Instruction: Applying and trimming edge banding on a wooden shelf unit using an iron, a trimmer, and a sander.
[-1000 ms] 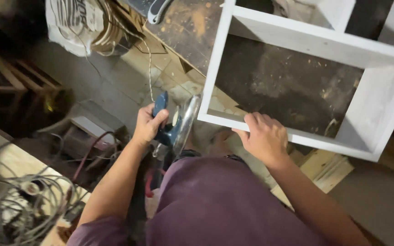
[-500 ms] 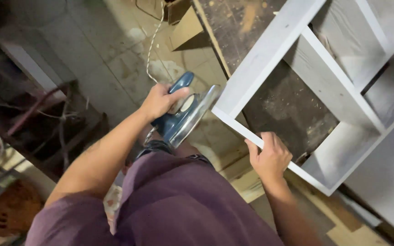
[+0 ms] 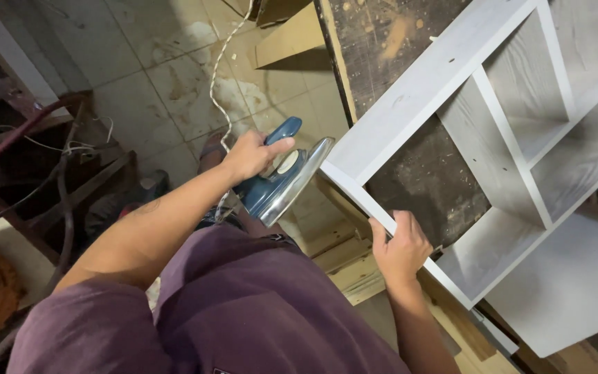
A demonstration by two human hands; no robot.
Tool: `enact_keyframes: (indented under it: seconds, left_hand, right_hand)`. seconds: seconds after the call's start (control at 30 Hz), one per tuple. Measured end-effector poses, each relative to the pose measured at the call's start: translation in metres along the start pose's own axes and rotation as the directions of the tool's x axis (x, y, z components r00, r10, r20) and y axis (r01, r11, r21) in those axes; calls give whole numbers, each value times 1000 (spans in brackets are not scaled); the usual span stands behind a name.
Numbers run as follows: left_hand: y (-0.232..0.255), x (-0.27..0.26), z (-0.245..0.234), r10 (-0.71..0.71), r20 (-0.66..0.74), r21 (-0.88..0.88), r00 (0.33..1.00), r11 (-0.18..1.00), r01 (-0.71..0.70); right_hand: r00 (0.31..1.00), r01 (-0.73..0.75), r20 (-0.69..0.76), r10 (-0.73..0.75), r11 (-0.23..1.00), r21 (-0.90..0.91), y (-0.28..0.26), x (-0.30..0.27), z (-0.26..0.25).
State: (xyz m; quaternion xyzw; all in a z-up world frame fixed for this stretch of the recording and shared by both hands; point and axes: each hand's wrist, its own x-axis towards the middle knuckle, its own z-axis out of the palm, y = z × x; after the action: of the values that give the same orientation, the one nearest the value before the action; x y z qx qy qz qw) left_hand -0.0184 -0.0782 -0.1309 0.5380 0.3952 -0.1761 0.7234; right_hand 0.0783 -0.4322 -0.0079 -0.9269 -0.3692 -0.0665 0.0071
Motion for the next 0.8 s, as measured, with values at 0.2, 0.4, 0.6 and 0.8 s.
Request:
enact_keyframes:
  seconds: [0.2,0.4,0.6,0.8]
  left_hand:
    - [-18,11,6,-21,9,-10,1000,1000,21]
    - [-23,8,3,-24,15,39,1000,999,24]
    - [-10,-3,-3,-30,-36,141,999,989,35]
    - [1,-19,-19,-38,-49,334,998,941,52]
  right_hand:
    - [1000,-10,9,10,1000,-25,1,1,2]
    - [999,-34,27,35,999,-34,3,-2,7]
    - [997,-51,54,52,998,-28,-3,0,-2]
    - [997,-49,55,50,999,-4,-1,0,1]
